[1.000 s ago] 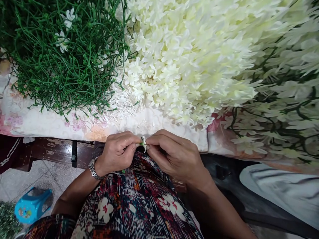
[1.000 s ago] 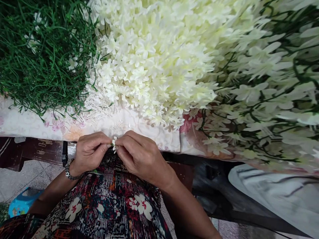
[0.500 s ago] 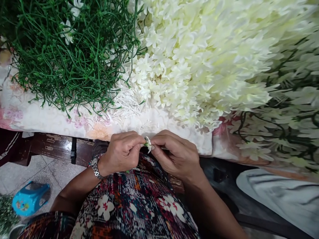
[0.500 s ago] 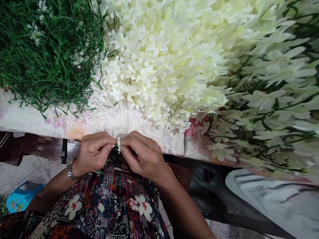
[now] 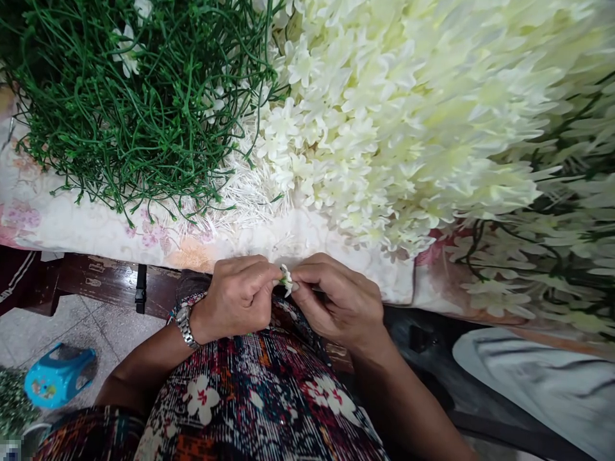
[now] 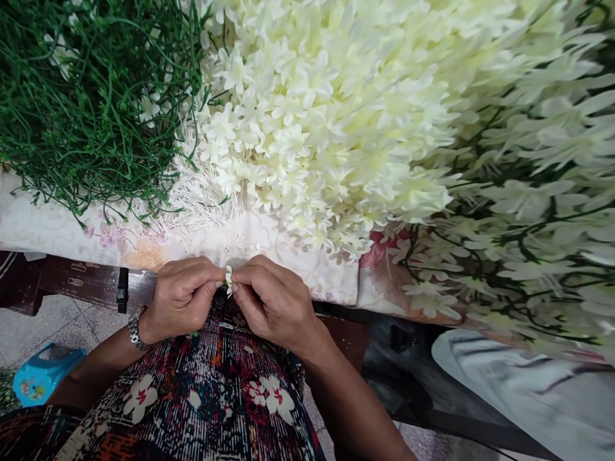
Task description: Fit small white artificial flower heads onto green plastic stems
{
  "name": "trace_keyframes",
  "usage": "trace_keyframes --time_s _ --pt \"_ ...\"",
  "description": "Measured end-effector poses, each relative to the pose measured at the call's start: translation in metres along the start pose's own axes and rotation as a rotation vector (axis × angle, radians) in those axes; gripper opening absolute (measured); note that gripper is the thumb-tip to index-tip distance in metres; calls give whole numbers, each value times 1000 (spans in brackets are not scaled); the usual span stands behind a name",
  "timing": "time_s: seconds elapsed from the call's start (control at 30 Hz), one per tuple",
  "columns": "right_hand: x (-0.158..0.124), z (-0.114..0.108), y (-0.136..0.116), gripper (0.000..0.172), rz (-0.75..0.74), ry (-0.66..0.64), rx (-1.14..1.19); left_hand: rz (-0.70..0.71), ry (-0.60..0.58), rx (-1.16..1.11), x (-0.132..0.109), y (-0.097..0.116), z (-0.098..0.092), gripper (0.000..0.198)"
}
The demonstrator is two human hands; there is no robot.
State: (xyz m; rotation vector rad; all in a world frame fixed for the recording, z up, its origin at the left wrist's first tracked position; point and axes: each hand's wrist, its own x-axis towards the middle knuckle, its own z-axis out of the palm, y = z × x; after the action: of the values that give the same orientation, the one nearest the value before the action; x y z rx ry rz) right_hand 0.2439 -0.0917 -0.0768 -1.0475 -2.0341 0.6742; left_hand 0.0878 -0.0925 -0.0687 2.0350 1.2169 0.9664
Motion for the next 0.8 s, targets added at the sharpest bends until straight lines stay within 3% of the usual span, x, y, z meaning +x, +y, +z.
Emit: trace_keyframes --time_s 0.6,0.8 --pt "0 5 1 14 -44 50 -70 -20 27 157 -1 3 8 18" --pt "2 4 1 13 -26 37 -55 -10 45 79 -1 1 7 16"
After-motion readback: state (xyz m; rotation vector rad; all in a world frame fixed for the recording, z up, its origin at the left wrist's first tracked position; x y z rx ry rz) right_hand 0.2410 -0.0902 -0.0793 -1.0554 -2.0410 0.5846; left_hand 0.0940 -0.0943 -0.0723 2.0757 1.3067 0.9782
